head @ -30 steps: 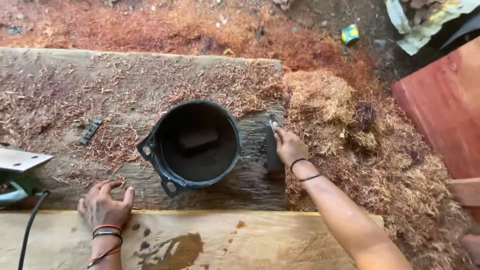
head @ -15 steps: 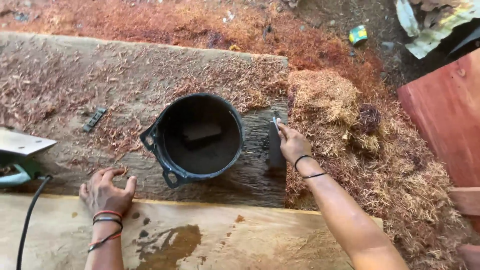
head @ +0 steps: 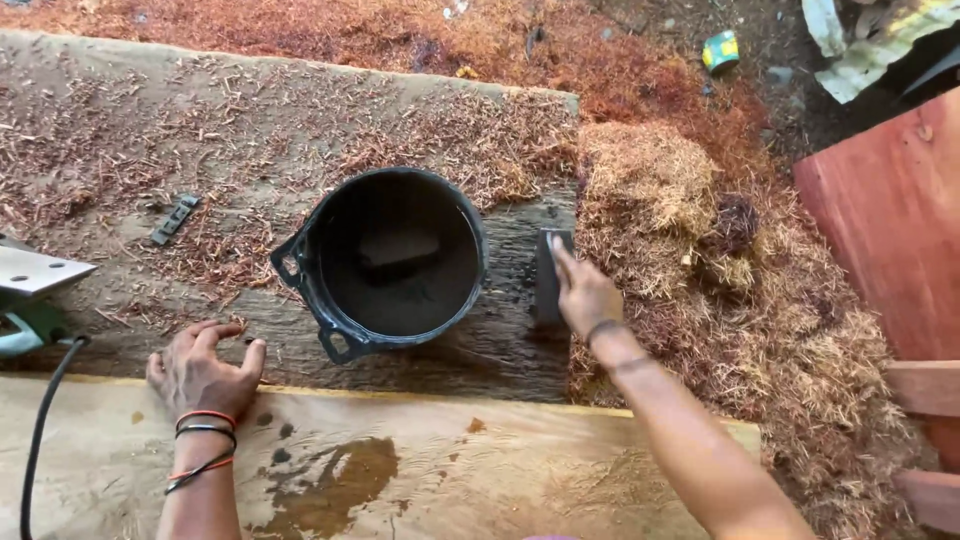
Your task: The person sharpens a small metal blade on a wet sharpening stone. They repeatedly dip the blade into a bucket of water and rub it against the stone, occasionally flipping the blade to sharpen the other side.
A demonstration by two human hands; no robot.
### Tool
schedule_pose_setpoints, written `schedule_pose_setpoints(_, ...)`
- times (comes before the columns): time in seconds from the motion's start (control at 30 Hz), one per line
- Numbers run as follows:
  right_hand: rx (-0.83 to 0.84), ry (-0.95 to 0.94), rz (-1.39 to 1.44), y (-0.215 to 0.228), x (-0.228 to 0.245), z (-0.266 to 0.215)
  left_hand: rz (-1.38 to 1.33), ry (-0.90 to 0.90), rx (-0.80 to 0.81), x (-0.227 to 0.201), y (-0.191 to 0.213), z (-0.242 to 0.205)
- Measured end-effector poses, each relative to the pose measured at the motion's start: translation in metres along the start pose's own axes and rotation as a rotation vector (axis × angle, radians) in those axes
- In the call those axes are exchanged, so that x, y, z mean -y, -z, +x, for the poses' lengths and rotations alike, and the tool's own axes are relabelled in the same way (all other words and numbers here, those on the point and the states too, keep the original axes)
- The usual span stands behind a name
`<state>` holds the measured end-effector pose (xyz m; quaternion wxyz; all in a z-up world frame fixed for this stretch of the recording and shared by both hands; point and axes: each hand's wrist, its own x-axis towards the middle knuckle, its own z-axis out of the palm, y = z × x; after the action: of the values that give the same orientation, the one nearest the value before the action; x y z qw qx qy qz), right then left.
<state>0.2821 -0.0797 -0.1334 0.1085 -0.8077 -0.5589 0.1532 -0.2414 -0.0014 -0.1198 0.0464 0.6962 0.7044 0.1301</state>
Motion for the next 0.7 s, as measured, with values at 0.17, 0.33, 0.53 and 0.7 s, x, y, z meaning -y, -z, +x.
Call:
schedule_pose_setpoints(0.17, -0.146, 0.239, -0.011, -0.005, -0.007, -0.023, 0.038, 0.008, 0.007, 0.005, 0.0, -0.005)
schedule_pose_setpoints(0.33, -0.503, 0.3, -0.244, -0.025, -0.02, 0.024, 0.024, -0.002, -0.02, -0.003, 0.001, -0.002)
schedule_pose_setpoints(0.53, 0.014, 0.117, -0.002, -0.01, -0.008, -0.029, 0.025, 0.014, 0.002, -0.003, -0.002, 0.005)
schedule_pose_setpoints(0.7, -0.274, 0.179, -0.067, -0.014, -0.011, 0.016, 0.066, 0.013, 0.015, 0.007, -0.007, 0.0)
